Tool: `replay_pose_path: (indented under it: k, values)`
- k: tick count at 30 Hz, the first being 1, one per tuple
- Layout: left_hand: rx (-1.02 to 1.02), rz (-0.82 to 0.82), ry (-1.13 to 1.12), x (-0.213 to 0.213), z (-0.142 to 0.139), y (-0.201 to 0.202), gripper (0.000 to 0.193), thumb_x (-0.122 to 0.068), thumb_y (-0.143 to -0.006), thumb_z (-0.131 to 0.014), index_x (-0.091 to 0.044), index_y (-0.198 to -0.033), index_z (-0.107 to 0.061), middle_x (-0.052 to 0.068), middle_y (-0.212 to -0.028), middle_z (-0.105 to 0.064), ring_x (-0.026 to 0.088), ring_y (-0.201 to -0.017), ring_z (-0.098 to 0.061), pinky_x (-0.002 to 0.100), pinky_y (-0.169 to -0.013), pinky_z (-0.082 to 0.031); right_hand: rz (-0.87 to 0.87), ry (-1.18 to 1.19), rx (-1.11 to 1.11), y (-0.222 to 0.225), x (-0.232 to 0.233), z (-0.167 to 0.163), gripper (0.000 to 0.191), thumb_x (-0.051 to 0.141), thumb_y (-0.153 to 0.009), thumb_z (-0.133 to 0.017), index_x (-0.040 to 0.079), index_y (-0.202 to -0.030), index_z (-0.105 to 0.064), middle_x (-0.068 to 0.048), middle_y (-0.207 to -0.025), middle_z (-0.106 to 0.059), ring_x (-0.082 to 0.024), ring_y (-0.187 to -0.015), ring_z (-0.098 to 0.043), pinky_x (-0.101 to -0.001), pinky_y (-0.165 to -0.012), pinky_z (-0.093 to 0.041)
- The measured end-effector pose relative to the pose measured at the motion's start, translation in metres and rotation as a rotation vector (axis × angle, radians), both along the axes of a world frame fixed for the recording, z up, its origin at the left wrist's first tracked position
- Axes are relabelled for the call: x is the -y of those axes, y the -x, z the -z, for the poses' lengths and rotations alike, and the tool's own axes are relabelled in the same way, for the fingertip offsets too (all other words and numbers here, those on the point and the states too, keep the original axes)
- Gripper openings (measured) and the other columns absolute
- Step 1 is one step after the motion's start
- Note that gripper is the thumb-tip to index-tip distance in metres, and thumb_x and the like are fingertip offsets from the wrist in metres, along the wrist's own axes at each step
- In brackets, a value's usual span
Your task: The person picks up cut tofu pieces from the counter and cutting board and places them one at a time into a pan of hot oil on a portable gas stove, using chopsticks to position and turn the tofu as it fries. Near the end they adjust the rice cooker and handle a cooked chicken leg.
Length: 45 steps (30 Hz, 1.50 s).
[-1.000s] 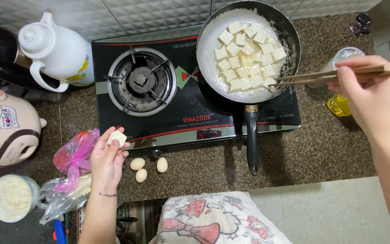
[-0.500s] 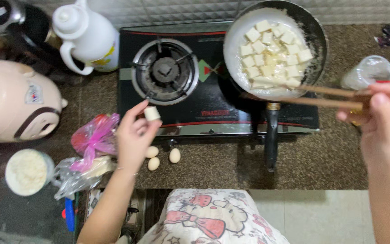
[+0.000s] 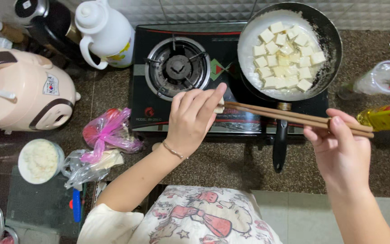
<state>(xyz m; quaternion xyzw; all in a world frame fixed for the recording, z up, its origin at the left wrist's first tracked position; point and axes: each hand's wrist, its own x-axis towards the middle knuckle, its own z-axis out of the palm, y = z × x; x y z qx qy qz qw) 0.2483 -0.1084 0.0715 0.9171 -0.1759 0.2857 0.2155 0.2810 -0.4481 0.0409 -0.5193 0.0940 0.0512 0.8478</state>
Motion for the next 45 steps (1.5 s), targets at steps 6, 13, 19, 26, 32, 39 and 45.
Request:
replay_pose_path:
  k: [6, 13, 19, 26, 32, 39, 45]
  values:
    - [-0.084, 0.025, 0.071, 0.012, 0.001, -0.004, 0.082, -0.016, -0.084, -0.084, -0.007, -0.155, -0.043, 0.01, -0.14, -0.059, 0.029, -0.127, -0.057, 0.046, -0.111, -0.042, 0.137, 0.061, 0.009, -0.05, 0.028, 0.019, 0.018, 0.008, -0.114, -0.057, -0.005, -0.126, -0.057, -0.016, -0.118, -0.064, -0.025, -0.104, -0.072, -0.0352, -0.091, -0.068]
    - [-0.207, -0.045, 0.068, -0.002, 0.021, 0.009, 0.077, -0.019, -0.085, -0.083, -0.005, -0.151, -0.046, 0.014, -0.131, -0.063, 0.032, -0.12, -0.06, 0.048, -0.109, -0.042, 0.083, 0.273, 0.104, -0.121, 0.021, 0.051, 0.024, 0.007, -0.111, -0.055, -0.008, -0.13, -0.059, -0.017, -0.121, -0.064, -0.023, -0.104, -0.073, -0.0331, -0.09, -0.069]
    - [-0.294, -0.11, 0.075, -0.015, 0.035, 0.023, 0.067, -0.018, -0.086, -0.08, -0.006, -0.145, -0.051, 0.013, -0.127, -0.065, 0.032, -0.116, -0.062, 0.047, -0.107, -0.043, 0.006, 0.289, 0.03, -0.146, 0.008, 0.048, 0.022, 0.006, -0.109, -0.056, -0.007, -0.127, -0.059, -0.017, -0.115, -0.066, -0.022, -0.095, -0.073, -0.0327, -0.084, -0.07]
    - [-0.36, -0.149, 0.125, -0.019, 0.047, 0.029, 0.061, -0.017, -0.085, -0.078, -0.006, -0.14, -0.055, 0.012, -0.126, -0.067, 0.031, -0.116, -0.063, 0.044, -0.105, -0.044, -0.052, 0.47, 0.364, -0.134, 0.011, 0.025, 0.015, 0.003, -0.116, -0.059, -0.01, -0.123, -0.061, -0.019, -0.12, -0.066, -0.026, -0.103, -0.074, -0.038, -0.089, -0.07]
    - [-0.391, -0.149, 0.154, -0.02, 0.05, 0.032, 0.058, -0.017, -0.085, -0.078, -0.007, -0.139, -0.057, 0.011, -0.125, -0.067, 0.031, -0.115, -0.063, 0.044, -0.104, -0.044, -0.06, 0.448, 0.368, -0.125, 0.001, 0.016, 0.014, 0.003, -0.115, -0.06, -0.01, -0.122, -0.061, -0.019, -0.119, -0.065, -0.025, -0.103, -0.073, -0.0379, -0.09, -0.07]
    - [-0.419, -0.156, 0.165, -0.023, 0.053, 0.036, 0.056, -0.02, -0.086, -0.078, -0.008, -0.137, -0.059, 0.011, -0.127, -0.066, 0.034, -0.116, -0.061, 0.045, -0.104, -0.045, -0.097, 0.557, 0.492, -0.1, -0.006, 0.009, 0.012, -0.001, -0.115, -0.061, -0.01, -0.121, -0.065, -0.013, -0.123, -0.062, -0.024, -0.109, -0.072, -0.0385, -0.096, -0.069]
    - [-0.428, -0.164, 0.18, -0.026, 0.053, 0.04, 0.056, -0.02, -0.086, -0.078, -0.009, -0.137, -0.059, 0.011, -0.126, -0.066, 0.035, -0.115, -0.061, 0.044, -0.103, -0.045, -0.172, 0.62, 0.511, -0.094, -0.009, 0.005, 0.013, -0.005, -0.11, -0.062, -0.007, -0.121, -0.068, -0.011, -0.121, -0.062, -0.02, -0.107, -0.071, -0.0336, -0.096, -0.067]
